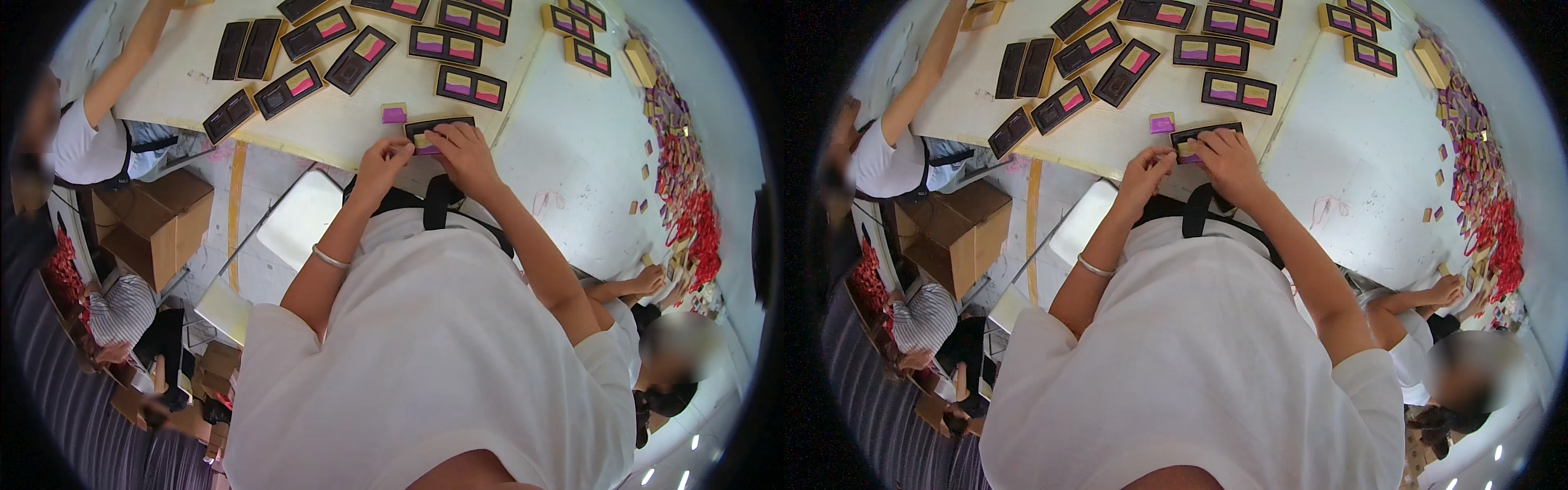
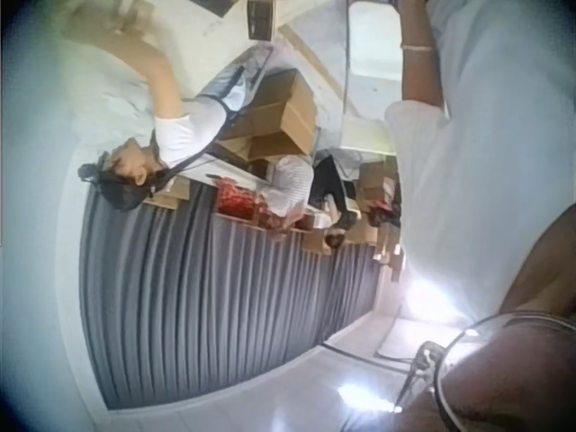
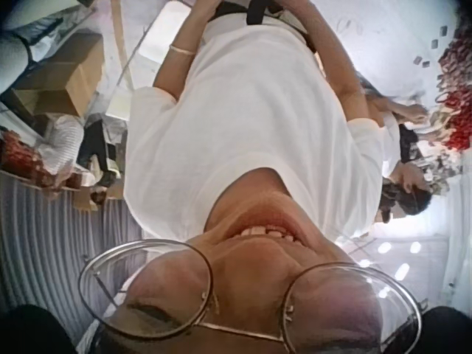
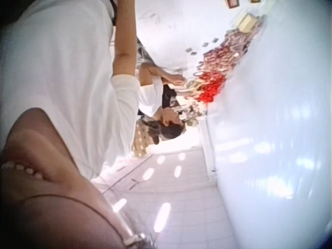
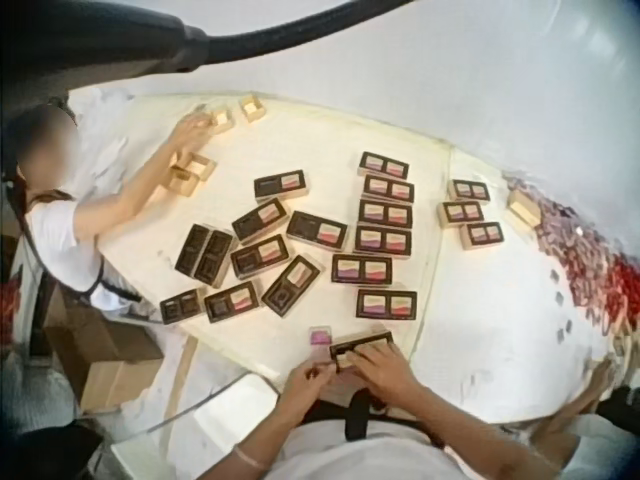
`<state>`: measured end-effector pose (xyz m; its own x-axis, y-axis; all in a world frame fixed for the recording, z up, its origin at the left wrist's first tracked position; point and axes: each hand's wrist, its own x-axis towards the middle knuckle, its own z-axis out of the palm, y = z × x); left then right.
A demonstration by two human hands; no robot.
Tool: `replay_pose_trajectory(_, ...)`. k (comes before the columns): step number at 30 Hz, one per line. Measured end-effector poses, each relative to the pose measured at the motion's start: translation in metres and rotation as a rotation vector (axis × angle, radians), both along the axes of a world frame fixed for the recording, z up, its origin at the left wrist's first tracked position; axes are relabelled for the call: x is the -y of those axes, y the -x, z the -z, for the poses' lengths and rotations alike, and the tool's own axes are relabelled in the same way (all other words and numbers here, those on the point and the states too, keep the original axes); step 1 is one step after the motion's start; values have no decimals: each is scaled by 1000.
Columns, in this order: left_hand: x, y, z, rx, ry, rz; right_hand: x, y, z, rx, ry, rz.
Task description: The person assembles small rectangular decorative items by placing colored inserts into black frames and attaching red ribbons. The person repeatedly picks up frames, inserts colored pieces, and ties ribbons, then places the finished items on the table.
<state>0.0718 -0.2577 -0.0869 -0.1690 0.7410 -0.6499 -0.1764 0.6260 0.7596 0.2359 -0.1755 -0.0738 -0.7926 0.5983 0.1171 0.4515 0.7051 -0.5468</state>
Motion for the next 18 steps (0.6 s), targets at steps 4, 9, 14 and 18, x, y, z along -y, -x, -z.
replay_pose_trajectory(4,-5,1,14,-402,-199,108,-11,3,15,16,41,9)
replay_pose_trajectory(9,-14,-6,15,-558,-124,274,-12,4,19,-42,133,76)
replay_pose_trajectory(14,-19,-12,17,-707,-162,327,-2,12,33,145,18,198)
replay_pose_trajectory(18,-28,2,4,-783,-191,220,-4,4,23,0,-25,188)
